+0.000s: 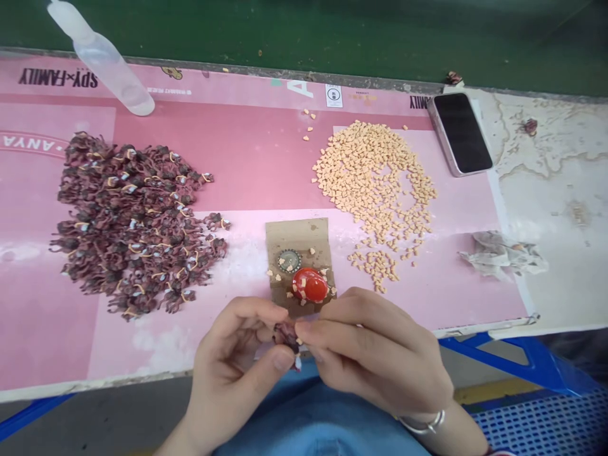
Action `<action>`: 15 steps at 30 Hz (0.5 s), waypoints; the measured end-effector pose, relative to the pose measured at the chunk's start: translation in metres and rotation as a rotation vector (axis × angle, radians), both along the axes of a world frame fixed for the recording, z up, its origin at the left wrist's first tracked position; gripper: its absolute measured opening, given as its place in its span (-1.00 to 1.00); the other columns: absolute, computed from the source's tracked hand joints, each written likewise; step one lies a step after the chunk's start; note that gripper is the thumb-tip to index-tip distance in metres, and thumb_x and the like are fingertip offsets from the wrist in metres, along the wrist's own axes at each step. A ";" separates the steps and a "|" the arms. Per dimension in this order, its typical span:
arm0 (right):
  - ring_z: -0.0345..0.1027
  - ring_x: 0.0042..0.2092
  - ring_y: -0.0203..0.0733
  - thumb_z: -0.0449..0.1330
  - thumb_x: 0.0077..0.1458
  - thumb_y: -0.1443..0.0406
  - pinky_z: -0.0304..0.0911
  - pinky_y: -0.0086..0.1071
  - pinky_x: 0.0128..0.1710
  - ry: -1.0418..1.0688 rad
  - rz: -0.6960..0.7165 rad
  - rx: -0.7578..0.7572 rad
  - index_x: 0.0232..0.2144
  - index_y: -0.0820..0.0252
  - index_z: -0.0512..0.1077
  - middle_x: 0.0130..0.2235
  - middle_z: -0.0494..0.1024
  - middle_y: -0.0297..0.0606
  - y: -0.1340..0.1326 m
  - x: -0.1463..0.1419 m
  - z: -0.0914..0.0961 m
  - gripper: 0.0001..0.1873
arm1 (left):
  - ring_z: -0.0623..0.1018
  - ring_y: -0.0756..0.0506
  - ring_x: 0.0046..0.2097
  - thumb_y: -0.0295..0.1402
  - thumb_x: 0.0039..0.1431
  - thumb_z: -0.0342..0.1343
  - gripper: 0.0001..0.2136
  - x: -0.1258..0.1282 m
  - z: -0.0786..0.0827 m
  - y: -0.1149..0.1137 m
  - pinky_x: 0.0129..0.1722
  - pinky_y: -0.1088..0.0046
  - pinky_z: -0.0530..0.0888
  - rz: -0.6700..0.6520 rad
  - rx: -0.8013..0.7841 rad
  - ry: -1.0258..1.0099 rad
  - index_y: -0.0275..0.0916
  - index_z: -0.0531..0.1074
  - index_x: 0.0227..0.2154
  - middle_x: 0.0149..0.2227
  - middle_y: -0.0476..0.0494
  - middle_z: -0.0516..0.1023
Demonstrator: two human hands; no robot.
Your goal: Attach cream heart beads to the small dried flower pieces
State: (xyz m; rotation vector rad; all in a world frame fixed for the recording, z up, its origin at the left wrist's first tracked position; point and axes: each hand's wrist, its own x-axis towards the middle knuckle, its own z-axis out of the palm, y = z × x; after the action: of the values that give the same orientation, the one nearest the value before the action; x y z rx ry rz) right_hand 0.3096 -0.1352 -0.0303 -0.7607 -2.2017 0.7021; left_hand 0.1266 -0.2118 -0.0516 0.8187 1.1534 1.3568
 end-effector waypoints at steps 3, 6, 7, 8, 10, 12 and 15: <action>0.58 -0.36 -0.28 0.30 0.32 0.47 0.65 -0.43 -0.25 -0.098 -0.074 0.072 -0.08 0.07 0.68 -0.33 0.70 -0.34 -0.008 0.000 0.001 -0.75 | 0.73 0.08 -0.34 -0.25 0.36 0.37 -0.86 0.000 -0.002 -0.004 -0.32 0.81 0.61 0.005 -0.015 0.040 0.07 0.65 -0.06 -0.29 0.06 0.76; 0.63 -0.33 -0.24 0.33 0.31 0.44 0.67 -0.41 -0.23 -0.155 -0.107 0.133 -0.02 0.07 0.69 -0.30 0.73 -0.34 -0.015 0.003 0.006 -0.74 | 0.70 0.10 -0.41 -0.20 0.30 0.43 -0.89 0.005 0.001 -0.003 -0.37 0.83 0.58 0.092 -0.030 0.036 0.05 0.67 -0.15 -0.37 0.08 0.73; 0.64 -0.32 -0.23 0.33 0.32 0.43 0.68 -0.41 -0.23 -0.176 -0.092 0.144 -0.01 0.07 0.68 -0.29 0.74 -0.34 -0.016 0.004 0.007 -0.74 | 0.69 0.10 -0.43 -0.19 0.27 0.45 -0.89 0.008 0.002 -0.002 -0.40 0.84 0.57 0.122 -0.034 0.024 0.03 0.68 -0.18 -0.40 0.09 0.72; 0.66 -0.31 -0.22 0.34 0.32 0.42 0.68 -0.41 -0.24 -0.196 -0.068 0.151 -0.01 0.07 0.69 -0.27 0.75 -0.33 -0.016 0.005 0.009 -0.75 | 0.68 0.10 -0.45 -0.19 0.25 0.47 -0.88 0.010 0.004 0.000 -0.42 0.84 0.56 0.145 -0.037 0.008 0.02 0.69 -0.20 -0.42 0.08 0.71; 0.68 -0.29 -0.21 0.36 0.32 0.39 0.69 -0.41 -0.26 -0.216 -0.035 0.161 0.00 0.05 0.69 -0.24 0.76 -0.33 -0.015 0.008 0.012 -0.75 | 0.68 0.09 -0.48 -0.20 0.22 0.49 -0.88 0.013 0.006 0.002 -0.45 0.83 0.55 0.154 -0.051 -0.042 0.02 0.70 -0.22 -0.44 0.08 0.71; 0.68 -0.30 -0.20 0.39 0.31 0.37 0.68 -0.41 -0.27 -0.223 -0.045 0.161 0.00 0.04 0.69 -0.25 0.76 -0.33 -0.015 0.011 0.015 -0.76 | 0.67 0.08 -0.50 -0.21 0.22 0.49 -0.88 0.014 0.007 0.001 -0.47 0.81 0.55 0.121 -0.070 -0.119 0.02 0.71 -0.21 -0.44 0.07 0.71; 0.68 -0.30 -0.19 0.38 0.34 0.35 0.68 -0.40 -0.26 -0.244 -0.079 0.145 0.00 0.05 0.69 -0.25 0.76 -0.33 -0.018 0.011 0.018 -0.78 | 0.67 0.07 -0.49 -0.23 0.24 0.48 -0.87 0.013 0.004 -0.002 -0.45 0.78 0.57 0.041 -0.114 -0.244 0.02 0.71 -0.19 -0.45 0.05 0.71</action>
State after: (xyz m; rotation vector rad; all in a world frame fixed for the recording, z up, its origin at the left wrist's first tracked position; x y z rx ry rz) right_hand 0.3207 -0.1536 -0.0120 -0.8921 -2.3950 0.4234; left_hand 0.1394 -0.2139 -0.0472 0.5341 1.0496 1.3693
